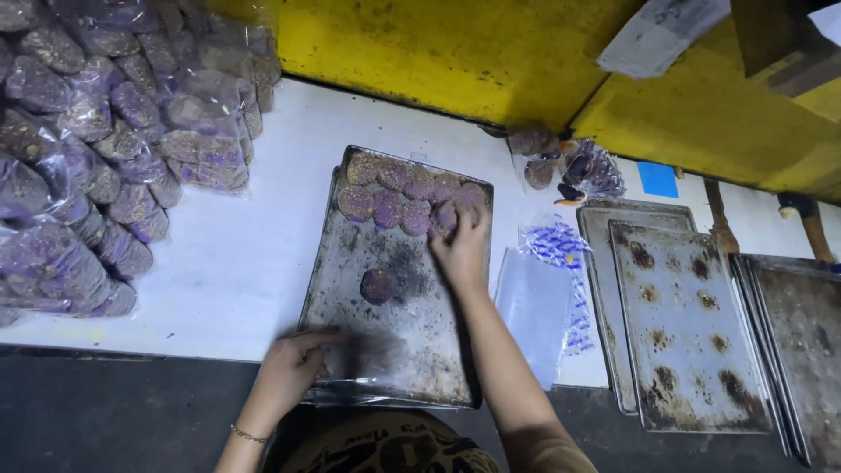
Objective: A person is seen packing purple-colored cookies from a large metal baking tray into small clear plastic bags at a bakery workstation.
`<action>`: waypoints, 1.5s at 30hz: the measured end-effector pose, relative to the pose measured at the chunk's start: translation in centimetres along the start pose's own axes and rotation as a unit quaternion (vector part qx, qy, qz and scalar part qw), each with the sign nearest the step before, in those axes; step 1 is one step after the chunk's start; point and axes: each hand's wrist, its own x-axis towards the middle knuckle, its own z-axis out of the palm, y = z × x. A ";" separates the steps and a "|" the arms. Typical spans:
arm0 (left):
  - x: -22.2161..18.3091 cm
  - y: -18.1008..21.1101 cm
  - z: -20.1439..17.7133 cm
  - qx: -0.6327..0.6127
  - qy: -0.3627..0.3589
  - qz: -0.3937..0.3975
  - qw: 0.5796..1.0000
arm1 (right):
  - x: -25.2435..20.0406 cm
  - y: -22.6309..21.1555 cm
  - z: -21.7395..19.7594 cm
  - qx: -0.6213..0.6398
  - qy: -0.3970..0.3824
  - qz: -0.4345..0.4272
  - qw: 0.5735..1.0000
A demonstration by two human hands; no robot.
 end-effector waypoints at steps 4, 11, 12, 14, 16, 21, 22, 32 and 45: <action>-0.5 1.2 -0.7 0.029 -0.034 -0.036 0.998 | 1.5 0.0 -0.6 -0.023 -0.149 -0.016 0.988; 1.6 0.3 -3.3 -0.043 -0.043 -0.022 0.998 | 0.0 -11.6 -5.4 0.064 -0.070 -0.014 0.995; 2.1 -0.4 -3.6 -0.032 -0.049 0.011 0.998 | -3.0 -12.7 -4.5 0.035 -0.055 -0.036 0.997; 3.4 -1.4 -3.8 -0.019 -0.057 0.043 0.997 | -7.4 -13.8 -1.8 0.005 -0.038 -0.054 0.998; 4.9 -1.8 -3.7 0.054 -0.102 0.000 0.993 | -10.5 -13.5 1.6 -0.003 -0.102 0.123 0.987; 9.8 -2.1 -3.9 -0.060 -0.204 0.019 0.977 | -7.6 -17.6 -1.8 0.121 -0.152 0.082 0.978; 11.2 -2.1 -3.6 -0.061 -0.252 0.048 0.964 | -8.0 -18.7 -2.4 0.158 -0.225 0.033 0.961; 11.2 0.1 -3.3 0.047 -0.285 0.268 0.919 | -14.4 -13.0 4.4 -0.255 -0.516 -0.042 0.817; 10.6 -5.2 -2.5 -0.166 -0.018 0.105 0.980 | -2.2 -19.3 3.6 -0.112 -0.510 -0.280 0.806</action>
